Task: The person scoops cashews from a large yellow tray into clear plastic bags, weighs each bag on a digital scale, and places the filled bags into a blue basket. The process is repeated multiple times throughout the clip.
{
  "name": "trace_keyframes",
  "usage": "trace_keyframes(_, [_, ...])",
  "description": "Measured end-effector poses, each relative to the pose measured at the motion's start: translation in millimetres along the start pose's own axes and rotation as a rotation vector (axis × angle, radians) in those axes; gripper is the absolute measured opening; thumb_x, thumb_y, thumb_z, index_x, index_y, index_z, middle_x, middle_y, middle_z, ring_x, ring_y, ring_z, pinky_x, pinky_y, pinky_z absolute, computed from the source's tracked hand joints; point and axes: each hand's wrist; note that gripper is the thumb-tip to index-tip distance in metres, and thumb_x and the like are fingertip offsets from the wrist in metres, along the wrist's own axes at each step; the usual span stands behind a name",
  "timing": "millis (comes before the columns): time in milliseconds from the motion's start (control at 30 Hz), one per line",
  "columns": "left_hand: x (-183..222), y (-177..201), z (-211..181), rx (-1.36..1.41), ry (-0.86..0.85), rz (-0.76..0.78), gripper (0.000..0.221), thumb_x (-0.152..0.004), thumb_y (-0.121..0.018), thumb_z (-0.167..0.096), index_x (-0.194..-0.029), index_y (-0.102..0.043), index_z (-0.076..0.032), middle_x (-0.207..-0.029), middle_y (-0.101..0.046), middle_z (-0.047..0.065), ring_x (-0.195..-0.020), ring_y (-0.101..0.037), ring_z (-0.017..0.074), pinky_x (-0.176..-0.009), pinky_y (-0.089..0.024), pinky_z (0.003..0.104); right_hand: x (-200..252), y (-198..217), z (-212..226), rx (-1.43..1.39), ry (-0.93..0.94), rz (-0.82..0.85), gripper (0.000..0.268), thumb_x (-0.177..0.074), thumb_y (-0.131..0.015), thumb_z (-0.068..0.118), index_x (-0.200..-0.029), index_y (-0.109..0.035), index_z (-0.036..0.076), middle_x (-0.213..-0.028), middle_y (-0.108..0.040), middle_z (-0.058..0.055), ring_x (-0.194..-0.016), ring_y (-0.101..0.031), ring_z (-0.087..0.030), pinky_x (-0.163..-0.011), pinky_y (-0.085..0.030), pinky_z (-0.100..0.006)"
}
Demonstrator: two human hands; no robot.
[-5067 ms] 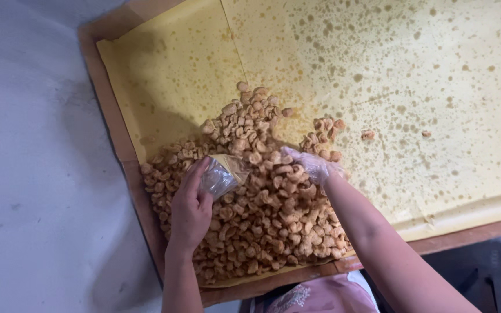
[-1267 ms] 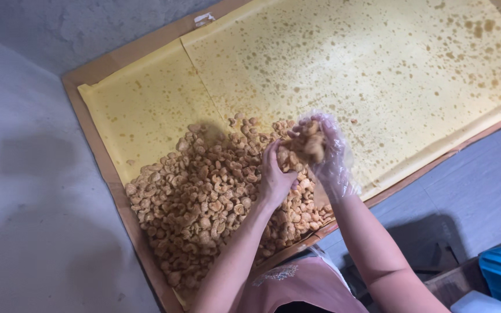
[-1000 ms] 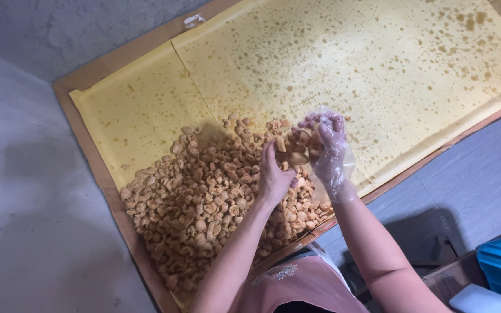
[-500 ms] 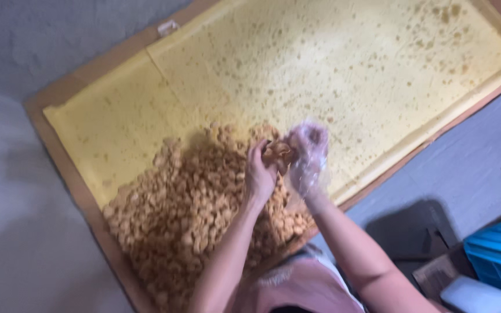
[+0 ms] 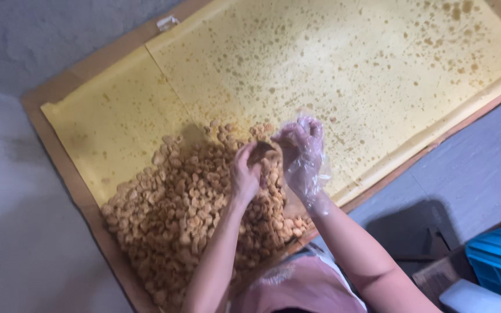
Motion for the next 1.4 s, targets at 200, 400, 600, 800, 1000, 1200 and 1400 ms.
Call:
trace_keyframes(200, [7, 27, -30, 0.128, 0.101, 0.11, 0.068, -0.088, -0.047, 0.014, -0.149, -0.044, -0.015, -0.153, -0.04, 0.012, -0.065, -0.071, 0.0159, -0.046, -0.063, 0.023, -6, -9, 5, 0.292, -0.397, 0.187, 0.036, -0.104, -0.059, 0.031, -0.13, -0.051, 0.007, -0.115, -0.07, -0.013, -0.109, -0.068, -0.026, -0.096, -0.056, -0.046])
trace_keyframes(400, [25, 58, -64, -0.011, 0.147, 0.084, 0.059, -0.092, -0.051, 0.009, -0.146, -0.05, -0.012, -0.158, -0.043, 0.009, -0.064, -0.071, 0.0146, -0.045, -0.059, 0.022, -40, 28, 26, 0.42, -0.302, 0.06, 0.046, -0.102, -0.065, 0.032, -0.137, -0.05, 0.007, -0.136, -0.065, -0.022, -0.133, -0.063, -0.027, -0.122, -0.043, -0.035])
trace_keyframes(600, [46, 82, -79, -0.127, 0.266, 0.067, 0.07, -0.088, -0.053, 0.01, -0.152, -0.039, -0.015, -0.16, -0.037, 0.005, -0.059, -0.067, 0.0134, -0.047, -0.059, 0.023, -109, 121, -8, 0.752, -0.661, 0.013, 0.051, -0.093, -0.071, 0.027, -0.134, -0.051, 0.003, -0.131, -0.062, -0.022, -0.118, -0.064, -0.032, -0.101, -0.056, -0.04])
trace_keyframes(800, [49, 99, -53, -0.156, 0.295, 0.052, 0.075, -0.088, -0.053, 0.012, -0.156, -0.035, -0.015, -0.16, -0.033, 0.004, -0.063, -0.066, 0.0107, -0.053, -0.062, 0.025, -148, 176, -109, 1.694, -0.699, 0.415, 0.046, -0.102, -0.063, 0.038, -0.14, -0.058, 0.015, -0.134, -0.067, -0.013, -0.124, -0.064, -0.03, -0.107, -0.05, -0.042])
trace_keyframes(1000, [43, 109, -27, -0.162, 0.307, 0.018, 0.077, -0.09, -0.053, 0.011, -0.158, -0.036, -0.019, -0.16, -0.034, 0.004, -0.064, -0.066, 0.0095, -0.055, -0.064, 0.026, -128, 158, -181, 1.956, -0.709, 0.751, 0.067, -0.09, -0.061, 0.021, -0.154, -0.042, 0.025, -0.156, -0.042, -0.01, -0.133, -0.044, -0.041, -0.104, -0.037, -0.044])
trace_keyframes(1200, [25, 113, -30, -0.127, 0.215, 0.036, 0.075, -0.09, -0.053, 0.011, -0.157, -0.036, -0.017, -0.16, -0.031, 0.008, -0.063, -0.068, 0.0101, -0.052, -0.065, 0.026, -84, 144, -169, 1.915, -0.86, 0.8, 0.049, -0.096, -0.065, 0.025, -0.143, -0.055, 0.018, -0.144, -0.06, -0.009, -0.131, -0.055, -0.028, -0.113, -0.043, -0.039])
trace_keyframes(1400, [51, 114, -61, -0.106, 0.085, 0.098, 0.075, -0.089, -0.053, 0.011, -0.157, -0.036, -0.014, -0.161, -0.031, 0.01, -0.062, -0.069, 0.0103, -0.05, -0.065, 0.023, -69, 109, -73, 1.488, -0.963, 0.496, 0.047, -0.09, -0.073, 0.016, -0.135, -0.061, 0.02, -0.142, -0.064, -0.007, -0.127, -0.061, -0.024, -0.107, -0.046, -0.035])
Point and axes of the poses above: each hand's wrist, its own x-axis away from the middle knuckle, its own y-axis out of the back of the hand, z = x × y
